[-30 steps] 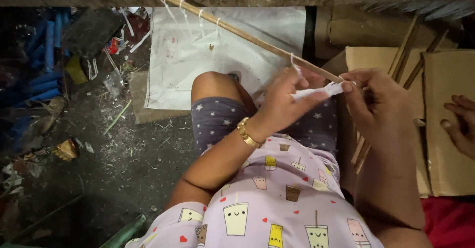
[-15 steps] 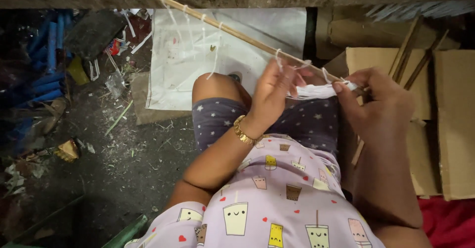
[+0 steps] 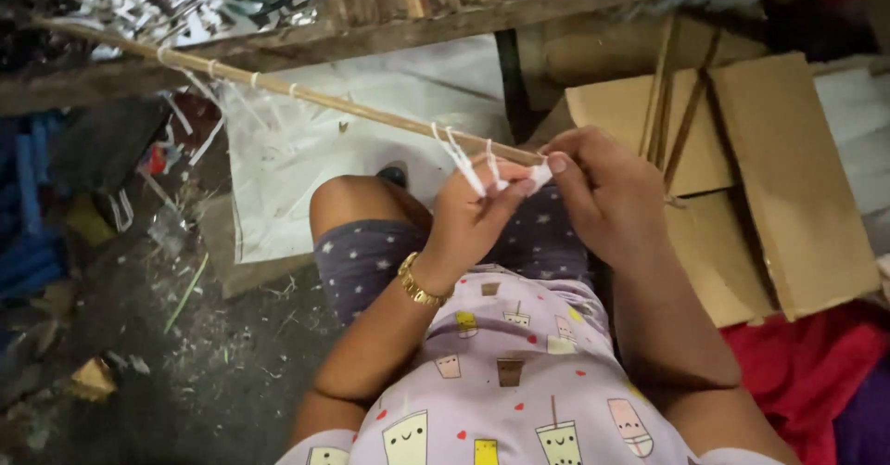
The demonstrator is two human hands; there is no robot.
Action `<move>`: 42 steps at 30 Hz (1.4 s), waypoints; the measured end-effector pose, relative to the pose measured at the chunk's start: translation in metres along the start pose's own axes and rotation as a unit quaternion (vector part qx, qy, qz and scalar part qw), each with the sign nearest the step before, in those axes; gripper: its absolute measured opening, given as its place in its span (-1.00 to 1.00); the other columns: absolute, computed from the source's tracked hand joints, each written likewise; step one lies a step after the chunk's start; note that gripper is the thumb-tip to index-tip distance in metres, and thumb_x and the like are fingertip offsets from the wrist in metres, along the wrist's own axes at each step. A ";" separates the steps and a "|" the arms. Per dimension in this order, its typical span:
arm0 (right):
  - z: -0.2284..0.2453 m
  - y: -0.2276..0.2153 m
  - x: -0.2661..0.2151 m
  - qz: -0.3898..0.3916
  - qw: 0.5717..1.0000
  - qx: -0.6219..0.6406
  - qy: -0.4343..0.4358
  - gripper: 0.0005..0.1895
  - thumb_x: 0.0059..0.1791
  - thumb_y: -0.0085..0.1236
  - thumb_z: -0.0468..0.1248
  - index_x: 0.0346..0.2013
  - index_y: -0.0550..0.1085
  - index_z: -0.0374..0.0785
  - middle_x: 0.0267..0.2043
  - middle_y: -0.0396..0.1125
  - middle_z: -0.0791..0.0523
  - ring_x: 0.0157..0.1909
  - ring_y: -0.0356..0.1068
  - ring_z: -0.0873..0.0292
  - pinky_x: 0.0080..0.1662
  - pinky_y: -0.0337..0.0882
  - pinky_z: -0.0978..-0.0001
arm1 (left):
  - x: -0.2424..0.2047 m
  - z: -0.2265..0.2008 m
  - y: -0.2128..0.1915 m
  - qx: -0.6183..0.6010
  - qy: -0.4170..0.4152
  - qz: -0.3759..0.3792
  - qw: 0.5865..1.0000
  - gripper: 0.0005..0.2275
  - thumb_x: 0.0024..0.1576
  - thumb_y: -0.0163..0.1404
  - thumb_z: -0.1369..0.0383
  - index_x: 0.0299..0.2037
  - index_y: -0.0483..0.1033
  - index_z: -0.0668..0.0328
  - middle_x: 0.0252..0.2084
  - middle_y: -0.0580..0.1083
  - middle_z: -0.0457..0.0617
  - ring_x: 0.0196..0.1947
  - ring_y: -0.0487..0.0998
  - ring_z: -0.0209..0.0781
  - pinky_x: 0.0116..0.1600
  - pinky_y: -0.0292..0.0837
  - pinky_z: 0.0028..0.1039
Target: Wrapping white wick string around thin wooden sticks using a wooden frame for support.
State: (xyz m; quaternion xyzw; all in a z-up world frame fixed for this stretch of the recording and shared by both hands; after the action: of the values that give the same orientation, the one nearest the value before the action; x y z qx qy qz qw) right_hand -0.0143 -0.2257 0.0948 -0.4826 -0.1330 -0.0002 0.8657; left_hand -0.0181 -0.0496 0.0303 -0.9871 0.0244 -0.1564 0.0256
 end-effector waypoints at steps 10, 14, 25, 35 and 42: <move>0.003 0.007 0.002 -0.064 0.995 0.029 -0.074 -0.80 0.01 0.38 0.00 -0.17 0.60 0.05 -0.33 0.50 0.21 -0.28 0.54 0.07 -0.22 0.48 0.30 | -0.003 0.004 -0.018 -0.057 -0.049 -0.085 0.994 -0.92 0.28 0.05 0.38 -0.16 0.55 0.19 -0.29 0.52 -0.03 -0.26 0.47 -0.29 -0.03 0.45 -0.41; -0.006 0.006 0.002 -0.081 0.994 0.003 -0.073 -0.81 0.01 0.38 -0.01 -0.17 0.58 0.08 -0.41 0.46 0.26 -0.32 0.51 0.10 -0.22 0.48 0.30 | 0.005 0.005 -0.032 -0.137 -0.053 -0.084 0.986 -0.91 0.29 0.03 0.38 -0.12 0.46 0.21 -0.33 0.49 -0.17 -0.31 0.42 -0.52 -0.13 0.40 -0.64; -0.018 -0.001 0.004 -0.020 1.000 -0.001 -0.022 -0.85 0.10 0.31 -0.07 -0.09 0.60 0.02 -0.29 0.47 0.16 -0.36 0.44 0.06 -0.27 0.38 0.23 | 0.017 -0.006 -0.059 0.088 0.080 -0.105 0.987 -0.79 0.37 -0.12 0.33 -0.02 0.58 0.17 -0.04 0.51 -0.02 0.06 0.49 -0.07 0.27 0.37 -0.29; -0.015 -0.017 0.003 0.009 0.999 0.045 0.018 -0.87 0.17 0.24 -0.20 -0.08 0.58 -0.17 -0.31 0.40 0.22 -0.51 0.15 0.31 -0.40 0.16 0.39 | 0.024 -0.003 -0.066 -0.009 0.099 -0.090 0.991 -0.88 0.35 -0.03 0.41 -0.03 0.58 0.15 -0.03 0.52 -0.06 0.09 0.52 -0.17 0.24 0.50 -0.39; -0.029 -0.020 0.003 0.003 1.000 -0.012 0.006 -0.86 0.18 0.26 -0.10 -0.07 0.59 -0.07 -0.39 0.37 0.25 -0.44 0.26 0.27 -0.29 0.23 0.35 | 0.032 0.009 -0.080 -0.125 0.070 -0.178 0.973 -0.85 0.37 -0.13 0.28 -0.11 0.41 0.17 -0.13 0.45 -0.09 -0.06 0.50 -0.30 0.18 0.55 -0.42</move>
State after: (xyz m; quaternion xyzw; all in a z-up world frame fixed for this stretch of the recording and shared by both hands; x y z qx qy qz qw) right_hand -0.0078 -0.2603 0.0976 -0.4930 -0.1260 -0.0025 0.8608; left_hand 0.0189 0.0291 0.0360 -0.9574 -0.1308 -0.2232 -0.1282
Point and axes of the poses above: each hand's wrist, its own x-axis towards the middle knuckle, its own y-axis out of the palm, z = x × y, the point moved 2 cm from there along x, towards the middle knuckle
